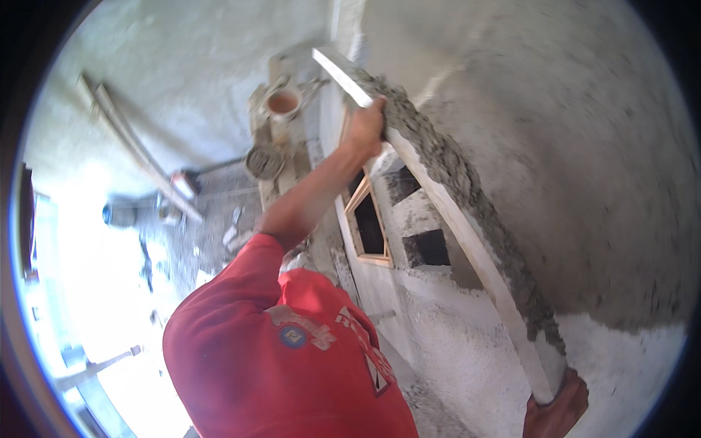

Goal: The person applies plaster to a wall using a trowel and then smooths the surface using a long wooden leveling board.

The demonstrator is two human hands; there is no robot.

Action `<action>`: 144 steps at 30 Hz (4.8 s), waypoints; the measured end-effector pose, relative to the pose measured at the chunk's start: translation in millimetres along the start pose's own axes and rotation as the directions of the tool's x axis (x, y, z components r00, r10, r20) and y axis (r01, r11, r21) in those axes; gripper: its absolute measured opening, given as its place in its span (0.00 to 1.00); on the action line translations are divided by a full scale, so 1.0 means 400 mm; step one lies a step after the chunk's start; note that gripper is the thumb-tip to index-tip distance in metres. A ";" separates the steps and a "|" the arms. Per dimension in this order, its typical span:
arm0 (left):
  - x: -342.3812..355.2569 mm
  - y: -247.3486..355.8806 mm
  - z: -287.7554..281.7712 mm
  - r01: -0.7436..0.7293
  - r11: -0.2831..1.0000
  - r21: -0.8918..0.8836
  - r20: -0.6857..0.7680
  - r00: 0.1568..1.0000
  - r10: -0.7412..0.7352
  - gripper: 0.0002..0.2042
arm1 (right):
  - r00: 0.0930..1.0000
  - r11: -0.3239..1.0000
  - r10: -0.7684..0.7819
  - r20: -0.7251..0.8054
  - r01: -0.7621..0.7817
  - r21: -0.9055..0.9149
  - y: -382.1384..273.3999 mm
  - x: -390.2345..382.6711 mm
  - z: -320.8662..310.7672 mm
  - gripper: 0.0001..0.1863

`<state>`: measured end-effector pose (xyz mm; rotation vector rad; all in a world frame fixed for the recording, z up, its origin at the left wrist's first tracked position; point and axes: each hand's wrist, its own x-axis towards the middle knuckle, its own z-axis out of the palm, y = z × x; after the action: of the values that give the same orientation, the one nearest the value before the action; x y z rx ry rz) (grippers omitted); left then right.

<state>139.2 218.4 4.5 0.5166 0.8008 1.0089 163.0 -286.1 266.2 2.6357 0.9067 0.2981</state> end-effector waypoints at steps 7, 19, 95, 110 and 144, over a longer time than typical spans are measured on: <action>0.044 -0.086 -0.303 0.156 0.972 -0.177 -0.162 0.969 -0.185 0.19 | 0.904 0.900 -0.427 0.037 0.429 -0.080 -0.177 0.122 -0.140 0.26; 0.332 -0.067 -0.706 0.212 0.795 -0.568 -0.312 0.839 -0.446 0.20 | 0.801 0.701 -0.579 0.150 0.584 -0.410 -0.742 0.387 -0.323 0.39; 0.718 0.090 -1.205 0.322 0.931 0.173 -0.795 0.603 -0.061 0.37 | 0.498 0.378 -0.867 -0.004 0.653 -0.656 -1.380 0.518 -0.664 0.38; 0.405 -0.056 -0.388 0.434 0.876 -0.210 -0.040 0.891 -0.451 0.14 | 0.915 0.900 -0.396 -0.070 0.373 -0.224 -0.416 0.324 -0.064 0.35; -0.158 0.411 0.879 -0.369 0.915 -0.163 0.593 0.704 0.390 0.21 | 0.439 0.850 0.272 -0.856 -0.527 0.000 0.195 0.163 0.192 0.26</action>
<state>309.4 228.7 358.8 0.9539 0.0750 1.1325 280.0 -321.8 230.8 2.3197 0.3313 1.8105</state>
